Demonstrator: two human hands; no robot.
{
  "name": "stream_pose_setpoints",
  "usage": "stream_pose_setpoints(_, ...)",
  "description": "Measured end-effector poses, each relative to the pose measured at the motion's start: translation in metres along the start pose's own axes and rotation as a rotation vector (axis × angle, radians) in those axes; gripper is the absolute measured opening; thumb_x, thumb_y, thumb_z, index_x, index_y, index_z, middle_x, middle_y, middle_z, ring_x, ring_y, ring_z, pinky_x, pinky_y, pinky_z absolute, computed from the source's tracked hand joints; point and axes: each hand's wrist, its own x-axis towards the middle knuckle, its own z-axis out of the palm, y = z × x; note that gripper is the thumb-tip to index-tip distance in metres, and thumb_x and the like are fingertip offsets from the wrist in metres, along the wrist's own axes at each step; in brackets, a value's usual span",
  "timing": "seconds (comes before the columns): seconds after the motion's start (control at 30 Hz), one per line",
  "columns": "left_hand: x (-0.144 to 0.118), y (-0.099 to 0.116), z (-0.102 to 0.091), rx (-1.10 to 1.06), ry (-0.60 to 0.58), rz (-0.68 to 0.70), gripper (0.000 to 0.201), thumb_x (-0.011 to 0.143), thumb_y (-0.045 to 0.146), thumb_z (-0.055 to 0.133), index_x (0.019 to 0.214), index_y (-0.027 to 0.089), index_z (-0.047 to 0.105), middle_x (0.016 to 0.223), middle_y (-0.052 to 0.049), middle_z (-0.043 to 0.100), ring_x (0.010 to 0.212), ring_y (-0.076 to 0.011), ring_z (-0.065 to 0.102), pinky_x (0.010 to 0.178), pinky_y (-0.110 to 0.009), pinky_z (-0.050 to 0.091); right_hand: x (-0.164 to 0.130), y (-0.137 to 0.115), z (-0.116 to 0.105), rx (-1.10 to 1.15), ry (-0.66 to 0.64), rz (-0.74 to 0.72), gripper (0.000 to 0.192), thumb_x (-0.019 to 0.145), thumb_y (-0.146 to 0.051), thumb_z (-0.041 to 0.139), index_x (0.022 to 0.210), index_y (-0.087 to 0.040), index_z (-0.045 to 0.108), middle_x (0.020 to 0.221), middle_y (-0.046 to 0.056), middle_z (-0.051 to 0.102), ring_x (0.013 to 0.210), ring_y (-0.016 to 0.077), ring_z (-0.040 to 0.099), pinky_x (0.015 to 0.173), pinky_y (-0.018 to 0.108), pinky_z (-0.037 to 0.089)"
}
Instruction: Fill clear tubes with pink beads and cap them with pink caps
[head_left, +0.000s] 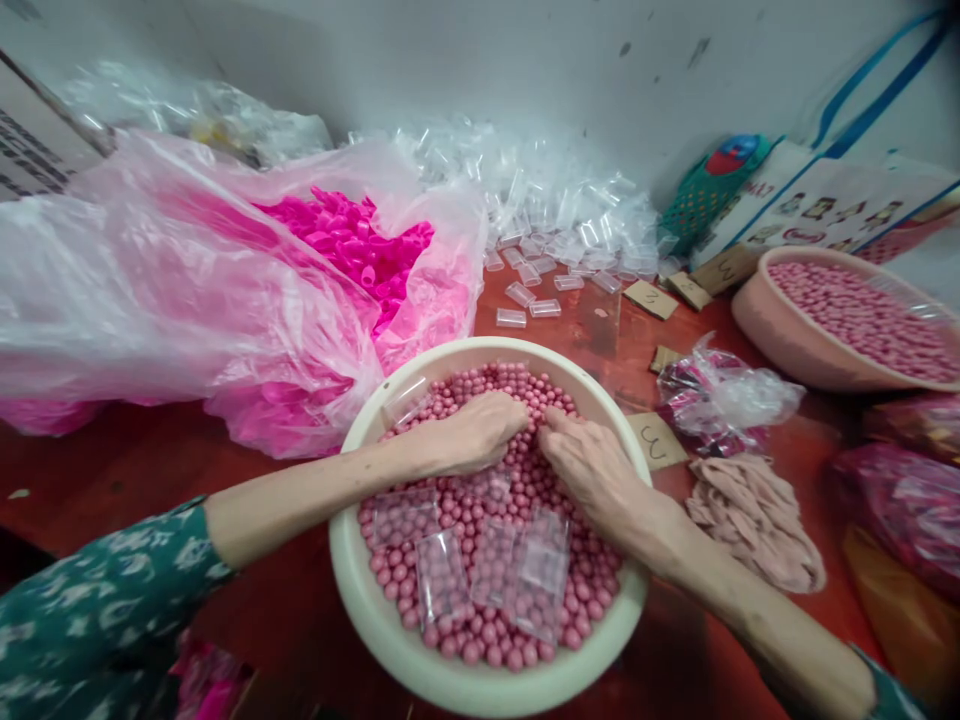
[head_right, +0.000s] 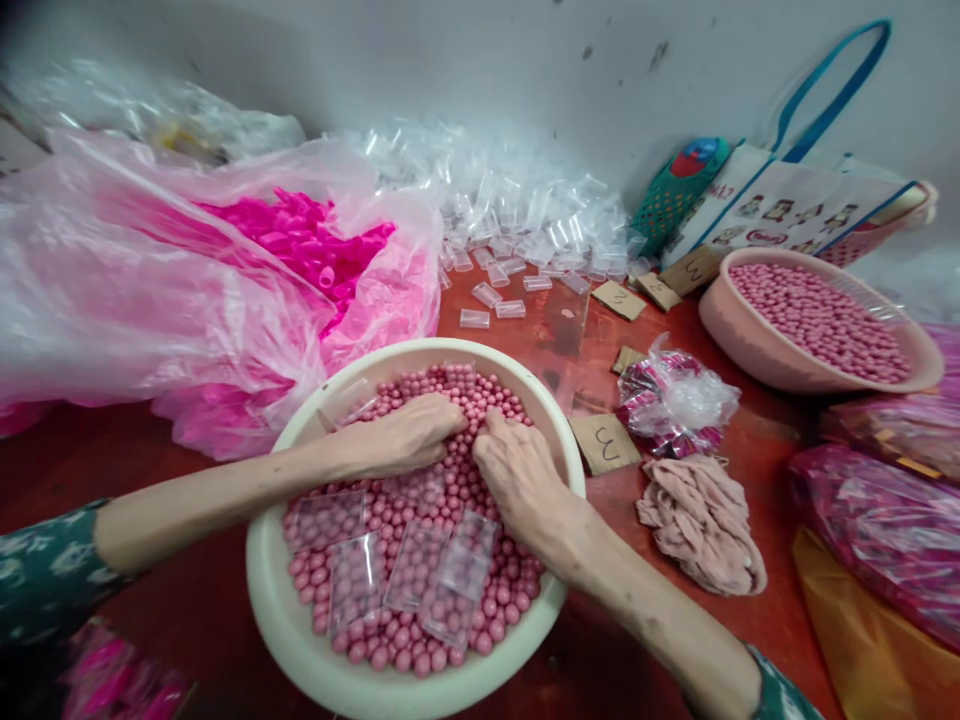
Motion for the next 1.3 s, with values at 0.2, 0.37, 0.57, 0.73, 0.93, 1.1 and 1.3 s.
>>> stream_pose_setpoints(0.2,0.002,0.0,-0.01,-0.254,-0.006,-0.156,0.005,0.066,0.014,0.058,0.062,0.015,0.055,0.057,0.003,0.053,0.059,-0.0133,0.049,0.055,-0.024,0.037,0.009,0.009,-0.005,0.165,-0.02,0.215,0.018,0.088,-0.011,0.042,0.078,-0.017,0.056,0.078,0.005,0.055,0.068,0.0165,0.052,0.06,0.028,0.039)
stream_pose_setpoints(0.37,0.001,0.005,-0.014,-0.485,-0.005,-0.227,0.01,0.065,0.012,0.061,0.075,0.012,0.063,0.071,0.0,0.066,0.066,-0.0136,0.059,0.058,-0.021,0.043,0.01,0.005,-0.012,0.355,0.071,0.277,0.015,0.088,-0.013,0.048,0.079,-0.017,0.059,0.08,0.003,0.055,0.073,0.0156,0.054,0.064,0.027,0.04)
stream_pose_setpoints(0.57,-0.007,0.004,-0.02,-0.634,0.041,-0.273,0.018,0.068,0.012,0.06,0.086,0.012,0.065,0.082,-0.005,0.071,0.075,-0.0161,0.064,0.064,-0.023,0.047,0.008,0.008,-0.015,0.574,0.189,0.293,0.009,0.087,-0.017,0.054,0.083,-0.018,0.062,0.079,0.002,0.055,0.074,0.0148,0.054,0.067,0.027,0.041)
stream_pose_setpoints(0.73,-0.014,0.011,-0.027,-0.567,0.125,-0.304,0.022,0.068,0.014,0.062,0.089,0.012,0.067,0.082,-0.003,0.07,0.077,-0.0163,0.063,0.071,-0.026,0.046,0.006,0.008,-0.016,0.673,0.248,0.327,0.008,0.086,-0.019,0.057,0.089,-0.019,0.064,0.082,0.002,0.059,0.075,0.0162,0.057,0.068,0.028,0.043)
stream_pose_setpoints(0.93,-0.021,0.018,-0.031,-0.218,0.137,-0.251,0.016,0.073,0.02,0.06,0.086,0.015,0.067,0.074,0.001,0.065,0.067,-0.0147,0.057,0.062,-0.025,0.04,0.005,0.007,-0.018,0.693,0.236,0.329,0.011,0.086,-0.025,0.056,0.091,-0.02,0.064,0.086,0.004,0.063,0.08,0.0184,0.059,0.073,0.03,0.046)
stream_pose_setpoints(1.1,-0.019,0.022,-0.03,-0.202,0.15,-0.19,0.011,0.076,0.019,0.057,0.083,0.014,0.063,0.075,0.001,0.061,0.069,-0.0135,0.054,0.062,-0.024,0.039,0.006,0.007,-0.017,0.675,0.252,0.313,0.012,0.086,-0.023,0.057,0.096,-0.019,0.062,0.093,0.004,0.064,0.086,0.0189,0.06,0.077,0.03,0.046)
stream_pose_setpoints(1.3,-0.012,0.022,-0.024,-0.502,0.133,-0.213,0.016,0.077,0.015,0.056,0.092,0.012,0.059,0.087,-0.002,0.061,0.078,-0.0137,0.056,0.069,-0.024,0.043,0.005,0.008,-0.014,0.767,0.249,0.319,0.026,0.085,-0.023,0.057,0.111,-0.019,0.056,0.104,0.005,0.064,0.092,0.0191,0.06,0.081,0.032,0.049)
